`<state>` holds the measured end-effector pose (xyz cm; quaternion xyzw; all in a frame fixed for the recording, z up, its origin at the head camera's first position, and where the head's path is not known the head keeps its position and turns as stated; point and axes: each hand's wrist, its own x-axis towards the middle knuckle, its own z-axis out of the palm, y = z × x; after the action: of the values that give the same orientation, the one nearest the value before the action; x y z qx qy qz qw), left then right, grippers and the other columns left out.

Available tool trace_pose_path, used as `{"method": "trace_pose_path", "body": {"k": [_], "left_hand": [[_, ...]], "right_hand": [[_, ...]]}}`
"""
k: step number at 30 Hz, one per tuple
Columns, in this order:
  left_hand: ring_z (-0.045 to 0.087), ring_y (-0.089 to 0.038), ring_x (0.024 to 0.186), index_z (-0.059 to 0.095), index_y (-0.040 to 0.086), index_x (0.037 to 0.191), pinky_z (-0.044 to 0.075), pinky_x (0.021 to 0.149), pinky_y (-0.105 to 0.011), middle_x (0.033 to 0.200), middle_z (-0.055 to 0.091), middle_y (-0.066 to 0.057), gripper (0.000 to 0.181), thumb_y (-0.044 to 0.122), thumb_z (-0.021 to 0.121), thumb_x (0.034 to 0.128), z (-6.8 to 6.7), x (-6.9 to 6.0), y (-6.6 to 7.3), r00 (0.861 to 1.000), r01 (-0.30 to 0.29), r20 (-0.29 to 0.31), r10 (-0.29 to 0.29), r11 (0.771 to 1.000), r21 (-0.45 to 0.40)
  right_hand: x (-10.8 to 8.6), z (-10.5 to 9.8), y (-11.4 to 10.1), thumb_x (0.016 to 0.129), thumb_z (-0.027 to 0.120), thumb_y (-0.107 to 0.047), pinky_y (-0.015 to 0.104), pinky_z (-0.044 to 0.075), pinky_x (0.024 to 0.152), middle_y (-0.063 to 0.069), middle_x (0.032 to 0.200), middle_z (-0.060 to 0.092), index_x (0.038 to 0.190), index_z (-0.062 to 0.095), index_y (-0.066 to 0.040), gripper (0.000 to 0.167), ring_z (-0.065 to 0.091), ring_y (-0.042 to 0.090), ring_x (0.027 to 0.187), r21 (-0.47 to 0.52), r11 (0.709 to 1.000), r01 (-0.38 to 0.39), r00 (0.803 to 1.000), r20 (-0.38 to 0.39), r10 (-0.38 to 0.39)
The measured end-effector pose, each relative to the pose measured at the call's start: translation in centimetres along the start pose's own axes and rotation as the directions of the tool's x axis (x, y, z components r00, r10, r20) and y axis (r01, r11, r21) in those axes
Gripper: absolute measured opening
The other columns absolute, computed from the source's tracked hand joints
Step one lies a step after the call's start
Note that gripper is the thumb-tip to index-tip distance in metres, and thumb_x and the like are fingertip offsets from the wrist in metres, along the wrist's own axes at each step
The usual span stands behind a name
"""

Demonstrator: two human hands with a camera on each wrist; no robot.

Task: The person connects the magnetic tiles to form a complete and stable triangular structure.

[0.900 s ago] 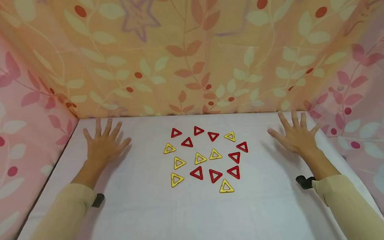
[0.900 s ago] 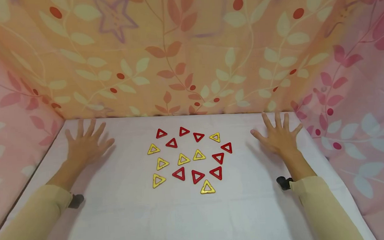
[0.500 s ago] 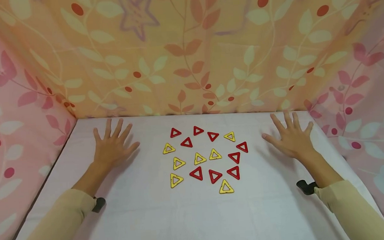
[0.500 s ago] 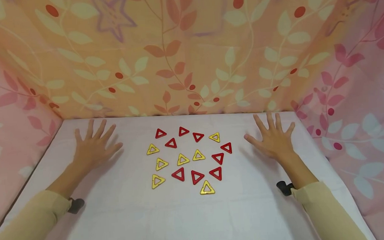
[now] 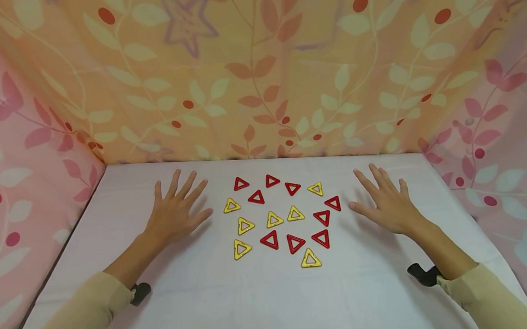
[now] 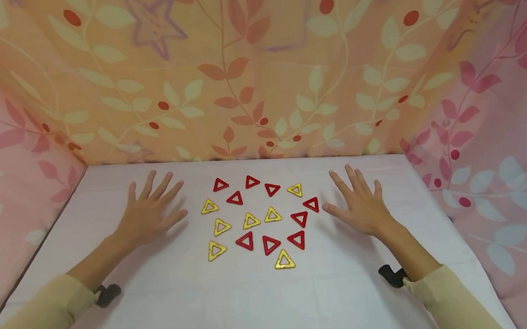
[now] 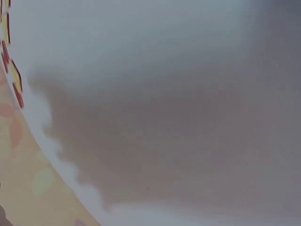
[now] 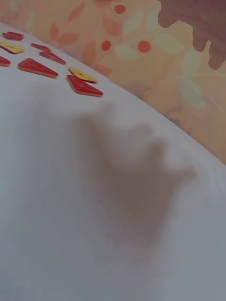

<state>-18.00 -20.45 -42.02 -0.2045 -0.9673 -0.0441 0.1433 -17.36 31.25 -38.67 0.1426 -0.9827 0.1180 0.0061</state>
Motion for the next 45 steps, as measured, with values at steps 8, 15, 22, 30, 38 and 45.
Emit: {"method": "trace_pose_path", "body": {"k": [8, 15, 22, 30, 38, 45], "left_hand": [[0.012, -0.039, 0.150, 0.035, 0.020, 0.156, 0.014, 0.110, -0.073, 0.164, 0.021, -0.008, 0.075, 0.053, 0.058, 0.0930, 0.2, -0.4, 2.2, 0.994, -0.074, 0.066, 0.085, 0.986, -0.150], [0.013, -0.037, 0.151, 0.033, 0.021, 0.157, 0.022, 0.113, -0.064, 0.164, 0.021, -0.007, 0.074, 0.050, 0.061, 0.0944, 0.6, -1.1, 3.3, 0.980, -0.089, 0.141, 0.137, 0.948, -0.304], [0.018, -0.032, 0.150, 0.033, 0.027, 0.157, 0.031, 0.109, -0.063, 0.165, 0.020, 0.002, 0.077, 0.048, 0.067, 0.0917, 0.6, -1.5, 4.4, 0.966, 0.001, 0.230, 0.115, 0.892, -0.452], [0.042, -0.021, 0.140, 0.040, 0.023, 0.153, 0.042, 0.107, -0.048, 0.152, 0.046, 0.003, 0.082, 0.035, 0.081, 0.0835, 0.4, -1.9, 5.5, 0.968, -0.004, 0.207, 0.141, 0.835, -0.550], [0.056, -0.017, 0.127, 0.052, 0.013, 0.145, 0.048, 0.101, -0.043, 0.138, 0.060, -0.002, 0.073, 0.024, 0.084, 0.0809, 1.1, -2.0, 5.7, 0.954, -0.069, 0.188, 0.235, 0.777, -0.625], [0.052, -0.014, 0.131, 0.056, 0.012, 0.142, 0.044, 0.105, -0.040, 0.136, 0.062, 0.002, 0.066, 0.018, 0.083, 0.0823, 1.5, -2.2, 5.9, 0.932, -0.031, 0.256, 0.258, 0.759, -0.650]], "right_hand": [[-0.7, 0.7, -1.2, 0.088, 0.068, -0.054, 0.076, 0.015, 0.106, 0.013, 0.166, 0.010, 0.161, 0.013, -0.029, 0.095, 0.014, 0.043, 0.149, 0.229, 0.973, 0.032, 0.998, 0.039, -0.042], [-1.3, 1.0, -2.5, 0.086, 0.076, -0.045, 0.075, 0.023, 0.105, 0.010, 0.165, 0.015, 0.160, 0.013, -0.034, 0.098, 0.017, 0.040, 0.149, 0.356, 0.935, 0.009, 0.994, 0.101, -0.048], [-1.9, 1.7, -3.4, 0.081, 0.083, -0.036, 0.068, 0.037, 0.101, 0.008, 0.159, 0.032, 0.158, 0.023, -0.033, 0.097, 0.037, 0.038, 0.140, 0.430, 0.900, 0.072, 0.989, 0.086, -0.121], [-2.4, 2.6, -4.4, 0.077, 0.088, -0.024, 0.058, 0.047, 0.097, 0.008, 0.133, 0.063, 0.149, 0.046, -0.015, 0.084, 0.063, 0.026, 0.115, 0.472, 0.863, 0.178, 0.965, 0.089, -0.247], [-2.8, 3.7, -5.7, 0.078, 0.086, -0.024, 0.043, 0.053, 0.093, 0.004, 0.124, 0.069, 0.141, 0.055, -0.008, 0.072, 0.067, 0.020, 0.107, 0.511, 0.837, 0.196, 0.934, 0.163, -0.319], [-3.2, 4.7, -6.8, 0.080, 0.085, -0.023, 0.034, 0.053, 0.093, 0.001, 0.120, 0.070, 0.137, 0.058, -0.006, 0.066, 0.067, 0.016, 0.102, 0.576, 0.796, 0.186, 0.903, 0.219, -0.370]]}}
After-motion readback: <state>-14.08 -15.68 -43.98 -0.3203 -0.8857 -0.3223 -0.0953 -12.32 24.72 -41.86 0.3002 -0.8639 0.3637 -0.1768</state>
